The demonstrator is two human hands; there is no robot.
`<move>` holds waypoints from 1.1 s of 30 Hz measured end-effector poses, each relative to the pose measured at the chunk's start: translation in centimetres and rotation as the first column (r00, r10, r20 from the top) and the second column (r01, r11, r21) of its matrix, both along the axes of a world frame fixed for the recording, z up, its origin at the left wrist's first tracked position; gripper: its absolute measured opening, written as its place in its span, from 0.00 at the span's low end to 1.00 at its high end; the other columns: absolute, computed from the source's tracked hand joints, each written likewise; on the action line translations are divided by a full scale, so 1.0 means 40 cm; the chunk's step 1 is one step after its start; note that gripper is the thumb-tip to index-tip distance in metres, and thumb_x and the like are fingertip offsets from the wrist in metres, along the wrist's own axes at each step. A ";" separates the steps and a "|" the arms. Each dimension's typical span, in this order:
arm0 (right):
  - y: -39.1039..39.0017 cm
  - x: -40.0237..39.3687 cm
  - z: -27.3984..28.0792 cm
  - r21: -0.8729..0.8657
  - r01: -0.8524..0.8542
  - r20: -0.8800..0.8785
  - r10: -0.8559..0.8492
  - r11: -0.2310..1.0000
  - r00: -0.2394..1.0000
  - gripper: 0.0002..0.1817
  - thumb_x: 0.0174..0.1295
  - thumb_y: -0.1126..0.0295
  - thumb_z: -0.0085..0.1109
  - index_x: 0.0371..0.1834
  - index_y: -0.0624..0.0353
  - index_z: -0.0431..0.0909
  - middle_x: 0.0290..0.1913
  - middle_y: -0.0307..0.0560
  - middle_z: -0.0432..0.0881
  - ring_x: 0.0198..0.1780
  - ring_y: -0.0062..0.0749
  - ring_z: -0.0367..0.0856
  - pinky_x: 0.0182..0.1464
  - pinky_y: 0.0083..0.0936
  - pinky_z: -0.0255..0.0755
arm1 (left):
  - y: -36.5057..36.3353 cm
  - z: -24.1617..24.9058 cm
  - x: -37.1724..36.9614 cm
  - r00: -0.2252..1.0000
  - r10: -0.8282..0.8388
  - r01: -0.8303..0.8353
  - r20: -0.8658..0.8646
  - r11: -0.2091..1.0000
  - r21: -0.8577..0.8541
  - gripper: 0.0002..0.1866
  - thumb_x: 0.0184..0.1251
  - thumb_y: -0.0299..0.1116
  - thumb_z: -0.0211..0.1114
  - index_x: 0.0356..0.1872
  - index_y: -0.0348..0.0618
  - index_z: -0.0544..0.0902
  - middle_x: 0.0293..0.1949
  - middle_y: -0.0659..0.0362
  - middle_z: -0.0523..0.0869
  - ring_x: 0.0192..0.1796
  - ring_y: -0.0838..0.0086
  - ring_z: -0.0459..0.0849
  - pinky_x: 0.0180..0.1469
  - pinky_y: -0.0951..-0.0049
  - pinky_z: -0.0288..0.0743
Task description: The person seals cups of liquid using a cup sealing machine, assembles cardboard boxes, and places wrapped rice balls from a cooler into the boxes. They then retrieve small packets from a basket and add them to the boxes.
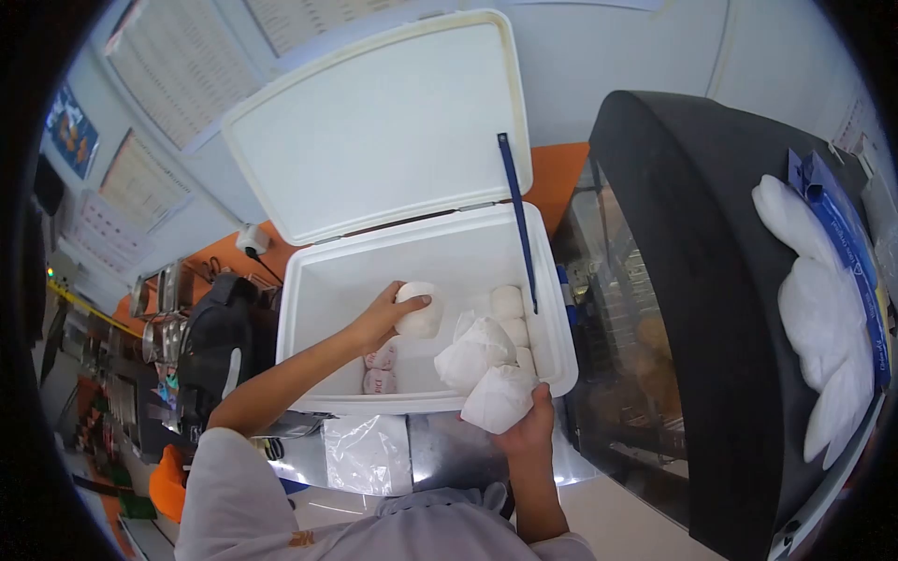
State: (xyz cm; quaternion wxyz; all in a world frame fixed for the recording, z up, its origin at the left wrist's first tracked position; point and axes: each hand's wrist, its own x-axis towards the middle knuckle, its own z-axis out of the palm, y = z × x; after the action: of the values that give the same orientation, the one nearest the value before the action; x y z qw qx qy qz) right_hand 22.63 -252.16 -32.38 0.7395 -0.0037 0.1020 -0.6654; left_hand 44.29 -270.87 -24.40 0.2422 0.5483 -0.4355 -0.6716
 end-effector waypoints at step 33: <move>0.558 0.126 -0.097 -0.171 0.271 -0.248 -0.308 0.947 0.919 0.61 0.44 0.27 0.68 0.74 0.61 0.62 0.56 0.64 0.81 0.39 0.63 0.87 0.35 0.56 0.83 | -0.827 0.422 0.155 0.459 0.847 0.750 0.267 -0.209 -0.628 0.35 0.70 0.45 0.66 0.72 0.36 0.67 0.69 0.41 0.73 0.70 0.48 0.69 0.71 0.43 0.58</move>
State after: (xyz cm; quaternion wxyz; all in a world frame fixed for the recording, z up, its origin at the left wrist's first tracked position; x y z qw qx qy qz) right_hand 27.67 -229.83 -36.25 0.6098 -0.1290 0.1573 -0.7660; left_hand 50.50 -303.97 -7.54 0.3327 0.3857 -0.7649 0.3943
